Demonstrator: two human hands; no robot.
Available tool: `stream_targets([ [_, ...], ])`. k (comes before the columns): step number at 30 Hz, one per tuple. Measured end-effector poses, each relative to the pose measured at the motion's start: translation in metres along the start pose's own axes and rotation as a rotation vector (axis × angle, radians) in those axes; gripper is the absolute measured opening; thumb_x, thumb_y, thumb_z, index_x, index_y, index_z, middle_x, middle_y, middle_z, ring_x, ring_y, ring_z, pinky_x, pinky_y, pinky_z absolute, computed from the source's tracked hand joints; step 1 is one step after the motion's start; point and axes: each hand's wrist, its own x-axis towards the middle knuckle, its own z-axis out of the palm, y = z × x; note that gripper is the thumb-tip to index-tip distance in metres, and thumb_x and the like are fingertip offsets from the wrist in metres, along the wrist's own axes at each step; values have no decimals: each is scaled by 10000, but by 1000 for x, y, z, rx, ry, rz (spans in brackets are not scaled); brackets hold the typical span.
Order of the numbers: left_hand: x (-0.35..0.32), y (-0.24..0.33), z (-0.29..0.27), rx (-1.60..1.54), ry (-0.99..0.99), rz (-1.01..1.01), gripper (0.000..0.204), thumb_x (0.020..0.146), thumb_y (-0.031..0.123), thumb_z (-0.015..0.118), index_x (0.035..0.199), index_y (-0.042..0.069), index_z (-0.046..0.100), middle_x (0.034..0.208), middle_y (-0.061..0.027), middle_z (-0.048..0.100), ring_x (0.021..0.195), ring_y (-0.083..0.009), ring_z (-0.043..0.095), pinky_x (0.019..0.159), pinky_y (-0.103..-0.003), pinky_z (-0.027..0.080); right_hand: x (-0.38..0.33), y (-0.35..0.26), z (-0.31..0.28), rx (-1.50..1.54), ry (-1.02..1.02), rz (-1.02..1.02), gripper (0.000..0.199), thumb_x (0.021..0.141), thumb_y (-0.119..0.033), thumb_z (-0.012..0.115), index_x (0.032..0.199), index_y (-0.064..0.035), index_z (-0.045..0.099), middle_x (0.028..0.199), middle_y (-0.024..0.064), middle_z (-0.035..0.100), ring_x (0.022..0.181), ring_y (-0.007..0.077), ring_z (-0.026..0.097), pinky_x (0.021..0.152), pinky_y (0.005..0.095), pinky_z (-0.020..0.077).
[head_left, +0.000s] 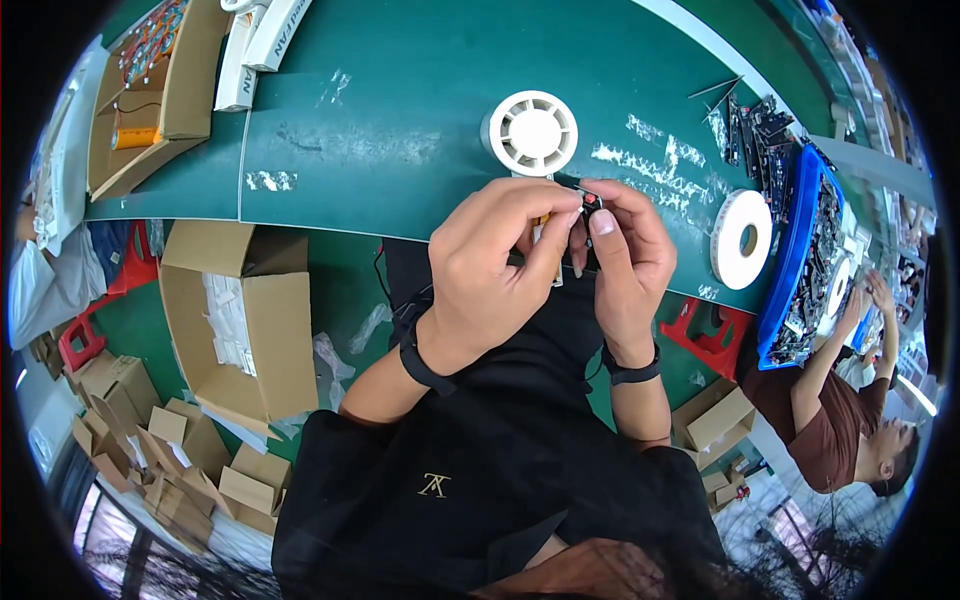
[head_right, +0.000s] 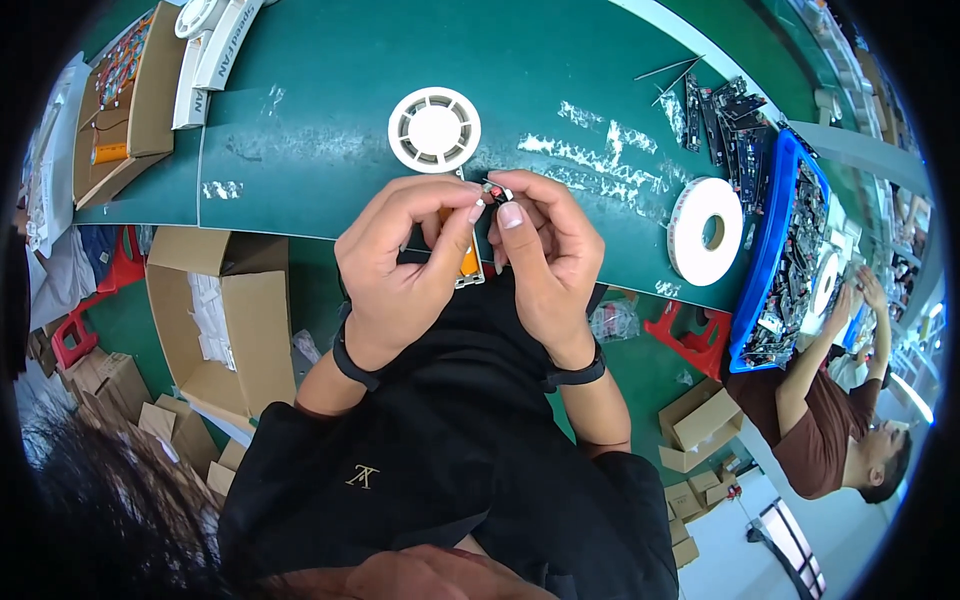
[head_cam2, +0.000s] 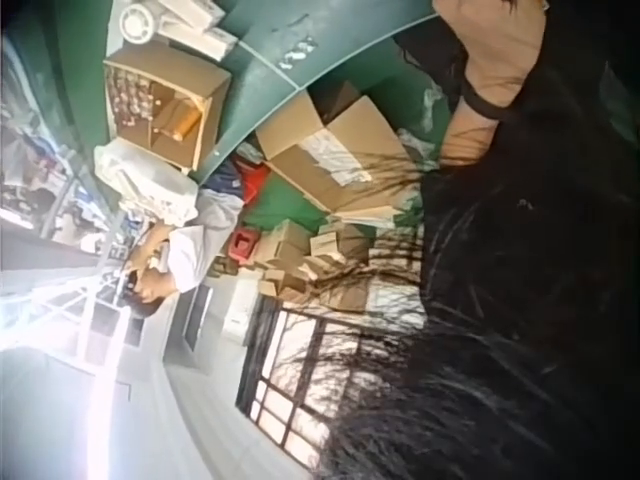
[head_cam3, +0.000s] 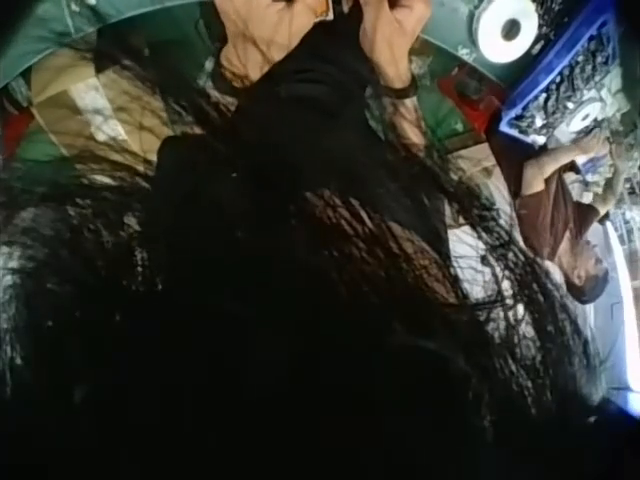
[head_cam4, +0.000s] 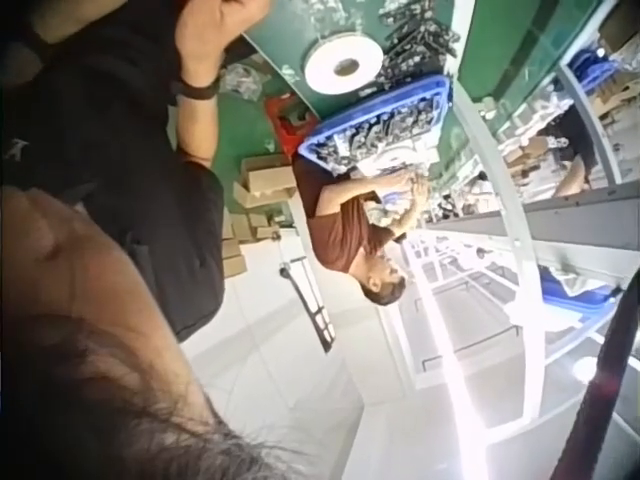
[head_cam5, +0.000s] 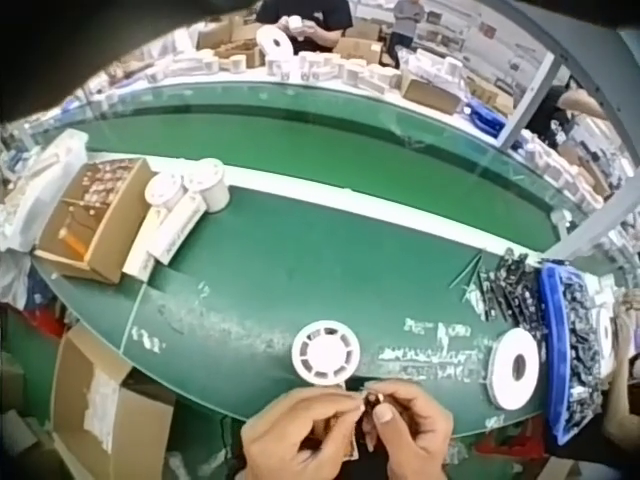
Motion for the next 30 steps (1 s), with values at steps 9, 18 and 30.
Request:
stream_targets([
  [9,-3,-4,4,52,26,45,190,874,-60,831,1035,17,765,992,-77,735,589,-57,512,552,-235,429,1,1,0,-16,1,-12,260,1083,-67,627,1319,35,666,1051,47,712,820,52,612,650,211,500],
  [18,-3,-8,10,162,108,114,222,848,-39,856,1045,28,778,992,-86,730,639,-114,607,559,-266,482,3,1,2,-29,-3,-48,256,1088,-60,618,1318,44,663,1014,56,713,774,54,608,624,212,493],
  [30,-7,-8,13,225,110,233,235,805,-74,845,996,29,755,989,-96,756,717,-193,717,592,-292,566,6,-1,1,-10,17,-38,258,1090,-55,612,1322,48,658,1021,57,714,762,57,612,634,225,507],
])
